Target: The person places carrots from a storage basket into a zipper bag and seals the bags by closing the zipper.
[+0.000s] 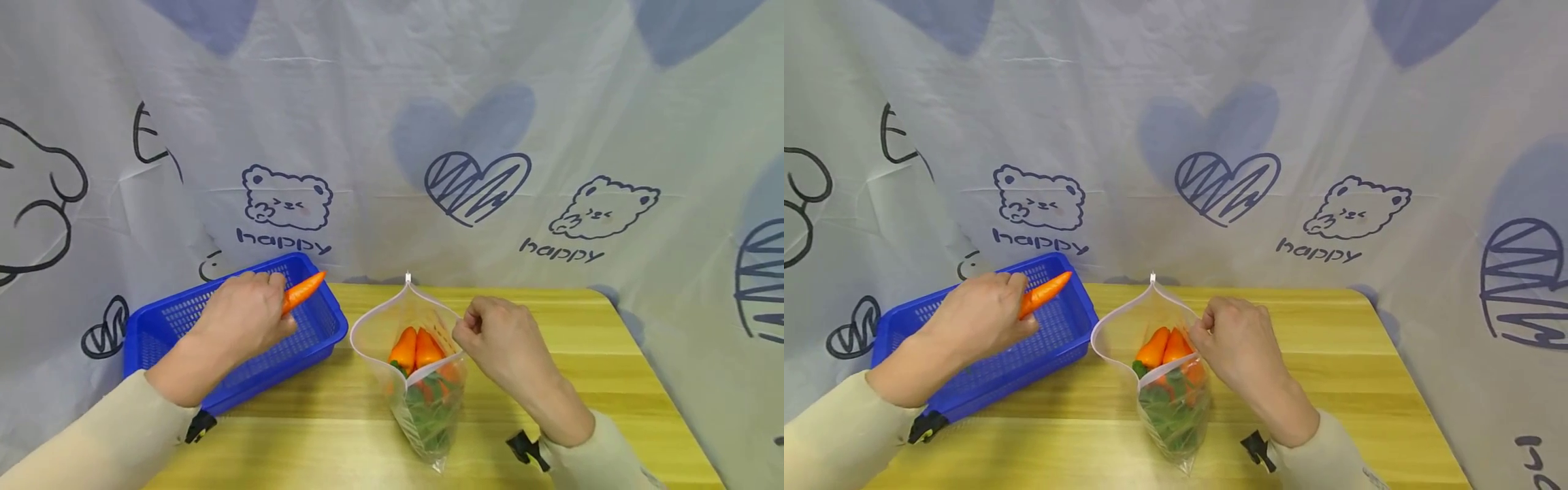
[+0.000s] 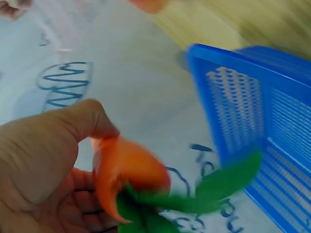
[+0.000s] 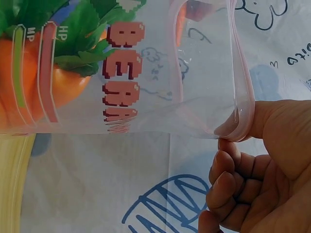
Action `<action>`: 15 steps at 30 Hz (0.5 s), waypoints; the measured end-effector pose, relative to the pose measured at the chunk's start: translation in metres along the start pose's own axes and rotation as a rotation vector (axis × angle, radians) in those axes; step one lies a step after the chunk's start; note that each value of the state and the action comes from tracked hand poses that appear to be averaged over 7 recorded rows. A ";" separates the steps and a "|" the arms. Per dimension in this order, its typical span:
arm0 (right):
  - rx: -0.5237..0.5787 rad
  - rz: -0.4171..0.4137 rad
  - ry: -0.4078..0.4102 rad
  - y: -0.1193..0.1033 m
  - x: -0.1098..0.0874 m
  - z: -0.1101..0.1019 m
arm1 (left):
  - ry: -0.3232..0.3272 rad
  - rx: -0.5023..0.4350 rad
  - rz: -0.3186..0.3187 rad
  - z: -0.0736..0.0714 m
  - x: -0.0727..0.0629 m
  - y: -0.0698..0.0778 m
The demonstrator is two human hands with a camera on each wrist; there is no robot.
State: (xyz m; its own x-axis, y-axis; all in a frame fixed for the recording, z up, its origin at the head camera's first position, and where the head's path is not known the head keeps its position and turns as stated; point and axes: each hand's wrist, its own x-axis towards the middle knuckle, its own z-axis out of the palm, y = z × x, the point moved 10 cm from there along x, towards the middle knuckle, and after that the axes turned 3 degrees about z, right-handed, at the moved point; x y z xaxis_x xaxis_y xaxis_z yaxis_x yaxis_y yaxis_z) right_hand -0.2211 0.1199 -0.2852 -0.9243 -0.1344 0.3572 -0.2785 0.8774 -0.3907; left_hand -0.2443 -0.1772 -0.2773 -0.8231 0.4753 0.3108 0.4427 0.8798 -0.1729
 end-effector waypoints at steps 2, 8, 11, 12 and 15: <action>0.002 0.008 -0.004 0.000 0.000 0.000 | -0.073 -0.067 -0.040 -0.006 0.002 0.001; -0.003 0.015 -0.007 0.000 0.003 0.000 | -0.382 -0.334 -0.135 -0.015 0.007 0.021; -0.003 0.006 -0.004 -0.002 0.003 -0.001 | -0.498 -0.453 -0.159 -0.020 0.012 0.041; -0.003 0.003 -0.003 -0.002 0.003 -0.001 | -0.525 -0.476 -0.162 -0.021 0.015 0.047; 0.003 0.000 0.001 -0.002 0.002 -0.001 | -0.585 -0.515 -0.121 -0.018 0.029 0.070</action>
State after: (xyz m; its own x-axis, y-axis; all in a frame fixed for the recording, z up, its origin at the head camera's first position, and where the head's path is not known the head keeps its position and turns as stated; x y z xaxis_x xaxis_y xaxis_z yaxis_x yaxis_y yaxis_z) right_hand -0.2221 0.1182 -0.2826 -0.9241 -0.1340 0.3578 -0.2794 0.8758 -0.3937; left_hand -0.2311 -0.1018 -0.2631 -0.8662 0.4225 -0.2669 0.3298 0.8846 0.3297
